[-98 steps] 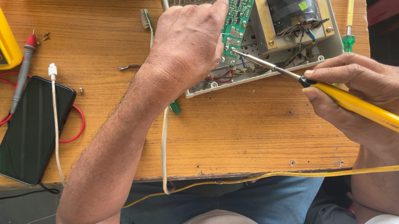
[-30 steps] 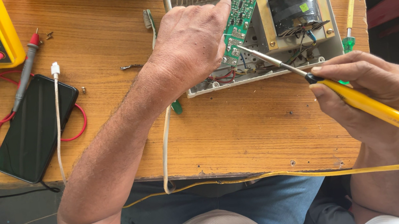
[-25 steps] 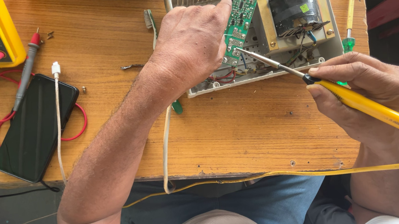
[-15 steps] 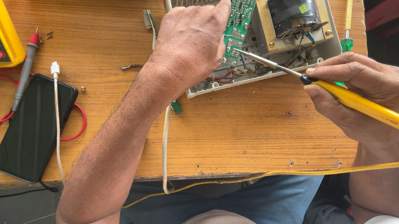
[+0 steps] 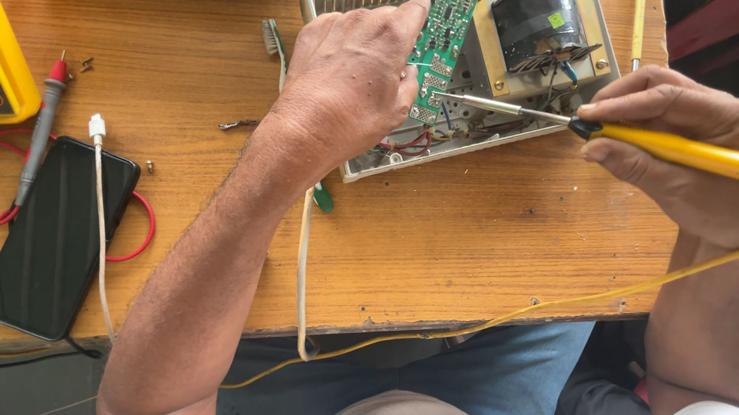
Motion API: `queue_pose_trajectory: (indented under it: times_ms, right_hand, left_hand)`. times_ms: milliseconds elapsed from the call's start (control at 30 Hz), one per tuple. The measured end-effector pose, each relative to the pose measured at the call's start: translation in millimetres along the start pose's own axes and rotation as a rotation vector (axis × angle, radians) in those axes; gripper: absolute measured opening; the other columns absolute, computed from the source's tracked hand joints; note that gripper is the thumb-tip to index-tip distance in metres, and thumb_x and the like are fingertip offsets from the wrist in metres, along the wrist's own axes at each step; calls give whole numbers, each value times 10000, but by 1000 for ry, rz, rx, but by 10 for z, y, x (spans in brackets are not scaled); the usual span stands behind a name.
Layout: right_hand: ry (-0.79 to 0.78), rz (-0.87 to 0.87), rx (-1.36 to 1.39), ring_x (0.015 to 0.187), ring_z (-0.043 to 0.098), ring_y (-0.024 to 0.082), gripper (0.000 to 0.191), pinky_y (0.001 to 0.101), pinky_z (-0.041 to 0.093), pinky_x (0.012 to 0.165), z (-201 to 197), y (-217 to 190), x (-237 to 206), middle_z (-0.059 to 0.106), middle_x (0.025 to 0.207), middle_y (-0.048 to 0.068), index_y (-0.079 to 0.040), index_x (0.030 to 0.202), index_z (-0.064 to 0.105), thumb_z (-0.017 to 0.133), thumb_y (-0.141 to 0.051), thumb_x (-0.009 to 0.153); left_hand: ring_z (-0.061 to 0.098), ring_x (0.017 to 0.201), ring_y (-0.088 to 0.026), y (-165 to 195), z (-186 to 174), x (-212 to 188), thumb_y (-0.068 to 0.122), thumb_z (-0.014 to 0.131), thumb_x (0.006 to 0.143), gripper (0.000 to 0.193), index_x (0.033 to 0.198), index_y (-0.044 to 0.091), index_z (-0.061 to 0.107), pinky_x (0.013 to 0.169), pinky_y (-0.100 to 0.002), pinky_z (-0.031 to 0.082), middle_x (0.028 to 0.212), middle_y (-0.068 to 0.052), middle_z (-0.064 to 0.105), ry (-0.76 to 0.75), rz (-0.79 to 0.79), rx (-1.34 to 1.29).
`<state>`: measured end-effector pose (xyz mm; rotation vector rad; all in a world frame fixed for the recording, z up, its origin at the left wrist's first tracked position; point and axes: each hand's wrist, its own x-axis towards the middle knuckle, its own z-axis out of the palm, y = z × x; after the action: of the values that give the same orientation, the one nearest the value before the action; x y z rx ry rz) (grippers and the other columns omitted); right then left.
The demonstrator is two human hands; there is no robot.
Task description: The person uses a soldering iron to work on a green circuit board inside an open white appliance housing. They then place the board back into the housing and use a screwdriver to secure the casing.
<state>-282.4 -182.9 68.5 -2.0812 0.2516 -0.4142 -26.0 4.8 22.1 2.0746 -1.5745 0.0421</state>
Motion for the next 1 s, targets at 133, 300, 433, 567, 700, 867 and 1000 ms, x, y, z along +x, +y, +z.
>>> queue_pose_trajectory:
  times_ms: [133, 300, 433, 567, 700, 867, 1000]
  right_hand:
    - [-15, 23, 84, 890, 656, 70, 235, 161, 556, 785, -45, 78, 17, 697, 1077, 75, 5, 1138, 731, 813, 30, 919]
    - [-61, 56, 155, 894, 693, 83, 225, 180, 596, 825, -123, 82, 126, 697, 1107, 76, 18, 1136, 725, 782, 53, 921]
    - [-114, 75, 155, 902, 704, 98, 187, 184, 590, 836, -195, 40, 253, 699, 1091, 88, 33, 1129, 723, 760, 62, 948]
    - [-141, 96, 128, 920, 707, 113, 175, 210, 594, 884, -260, -5, 396, 699, 1081, 99, 49, 1114, 722, 754, 75, 944]
    - [-208, 65, 119, 903, 706, 121, 172, 197, 588, 838, -327, 11, 590, 700, 1079, 121, 66, 1104, 719, 754, 87, 937]
    - [-339, 5, 162, 904, 695, 147, 180, 207, 587, 826, -439, 104, 870, 696, 1084, 159, 79, 1100, 720, 743, 101, 923]
    - [-376, -4, 181, 885, 685, 175, 180, 223, 570, 806, -444, 145, 1001, 700, 1054, 181, 80, 1089, 727, 727, 103, 911]
  left_hand:
    - [706, 1018, -325, -12, 4, -4, 145, 687, 901, 568, 1409, -47, 520, 913, -499, 529, 1041, -180, 725, -52, -55, -19]
    - [698, 1041, -346, -21, -45, -21, 161, 682, 885, 544, 1369, -44, 545, 920, -519, 511, 1053, -187, 728, 40, 6, -35]
    - [680, 1093, -337, -34, -72, -16, 127, 637, 908, 457, 1348, 16, 582, 978, -512, 497, 1071, -168, 726, -123, -102, -71]
    - [670, 1076, -349, -50, -76, -39, 109, 658, 851, 518, 1348, -8, 574, 937, -519, 487, 1065, -180, 724, -21, -38, -89]
    - [677, 1072, -339, -59, -82, -46, 94, 663, 834, 537, 1353, -10, 569, 942, -509, 492, 1045, -177, 726, -36, -43, -93]
    - [674, 1071, -341, -59, -113, -37, 78, 648, 834, 543, 1368, 23, 571, 953, -508, 488, 1054, -158, 729, -111, -78, -78]
    - [677, 1056, -339, -80, -112, -23, 61, 633, 829, 567, 1389, 11, 554, 970, -493, 488, 1042, -175, 722, -145, -87, -40]
